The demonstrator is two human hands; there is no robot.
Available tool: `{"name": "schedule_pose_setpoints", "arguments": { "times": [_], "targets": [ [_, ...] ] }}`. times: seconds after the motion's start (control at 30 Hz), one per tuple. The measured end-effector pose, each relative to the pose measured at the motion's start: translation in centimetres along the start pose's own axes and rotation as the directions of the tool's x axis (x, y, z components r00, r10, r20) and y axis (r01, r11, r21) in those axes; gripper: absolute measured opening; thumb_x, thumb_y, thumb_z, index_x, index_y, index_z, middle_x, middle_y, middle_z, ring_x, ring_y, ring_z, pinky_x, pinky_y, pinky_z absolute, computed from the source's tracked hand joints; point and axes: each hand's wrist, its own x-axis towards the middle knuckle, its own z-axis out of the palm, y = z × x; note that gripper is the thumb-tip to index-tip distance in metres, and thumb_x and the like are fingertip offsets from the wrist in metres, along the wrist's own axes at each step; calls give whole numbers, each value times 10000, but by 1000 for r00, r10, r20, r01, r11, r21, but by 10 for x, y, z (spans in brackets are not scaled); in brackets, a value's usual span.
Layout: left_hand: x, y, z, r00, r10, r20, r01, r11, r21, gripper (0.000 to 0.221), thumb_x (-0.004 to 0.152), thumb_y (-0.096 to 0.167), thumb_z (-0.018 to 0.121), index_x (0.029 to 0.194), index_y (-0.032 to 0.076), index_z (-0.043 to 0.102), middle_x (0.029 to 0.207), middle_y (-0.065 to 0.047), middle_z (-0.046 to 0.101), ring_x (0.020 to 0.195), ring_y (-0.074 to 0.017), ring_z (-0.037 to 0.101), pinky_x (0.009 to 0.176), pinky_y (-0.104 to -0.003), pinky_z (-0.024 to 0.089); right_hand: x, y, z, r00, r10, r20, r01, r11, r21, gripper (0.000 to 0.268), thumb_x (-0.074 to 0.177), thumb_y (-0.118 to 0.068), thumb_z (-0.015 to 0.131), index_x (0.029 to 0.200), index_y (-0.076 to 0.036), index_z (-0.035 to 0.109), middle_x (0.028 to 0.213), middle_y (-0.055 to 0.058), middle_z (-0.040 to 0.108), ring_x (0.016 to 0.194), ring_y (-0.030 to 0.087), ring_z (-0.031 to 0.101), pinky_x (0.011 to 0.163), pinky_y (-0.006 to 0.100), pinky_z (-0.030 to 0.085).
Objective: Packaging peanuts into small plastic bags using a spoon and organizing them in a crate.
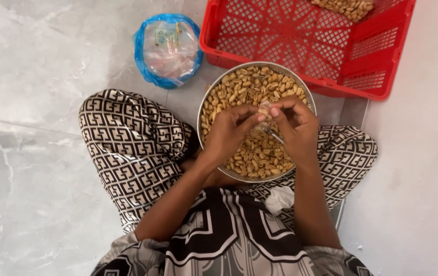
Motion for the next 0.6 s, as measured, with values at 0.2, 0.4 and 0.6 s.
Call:
{"name": "schedule_pose_setpoints", "arguments": {
  "times": [0.2, 0.4, 0.6],
  "targets": [
    [-5, 7, -5, 996, -17, 91, 29, 990, -140, 385, 924, 172, 785, 1234, -26, 671, 1079, -241, 746, 1001, -275, 696, 862, -439, 598, -1, -14, 12, 1000, 28, -1, -28, 996, 86, 108, 1032, -13, 664, 1006, 92, 671, 835, 128, 626, 700, 130, 627, 634, 267, 546],
    [-2, -6, -16, 967, -64, 246, 126, 961, -245, 351, 955, 152, 751, 1217, -72, 685, 1002, -221, 763, 938, -243, 735, 826, -373, 633, 5, -30, 14, 999, -2, 50, 4, 1000, -27, 86, 1008, 33, 673, 996, 118, 675, 827, 157, 598, 710, 178, 636, 614, 320, 536],
    [-3, -2, -31, 950, -23, 310, 128, 938, -322, 337, 982, 138, 716, 1219, -96, 666, 1012, -246, 753, 956, -249, 731, 819, -384, 642, 9, -36, 25, 998, 2, 55, 0, 999, -45, 81, 982, 31, 700, 995, 111, 706, 824, 132, 561, 721, 128, 574, 632, 278, 506]
  ]
}}
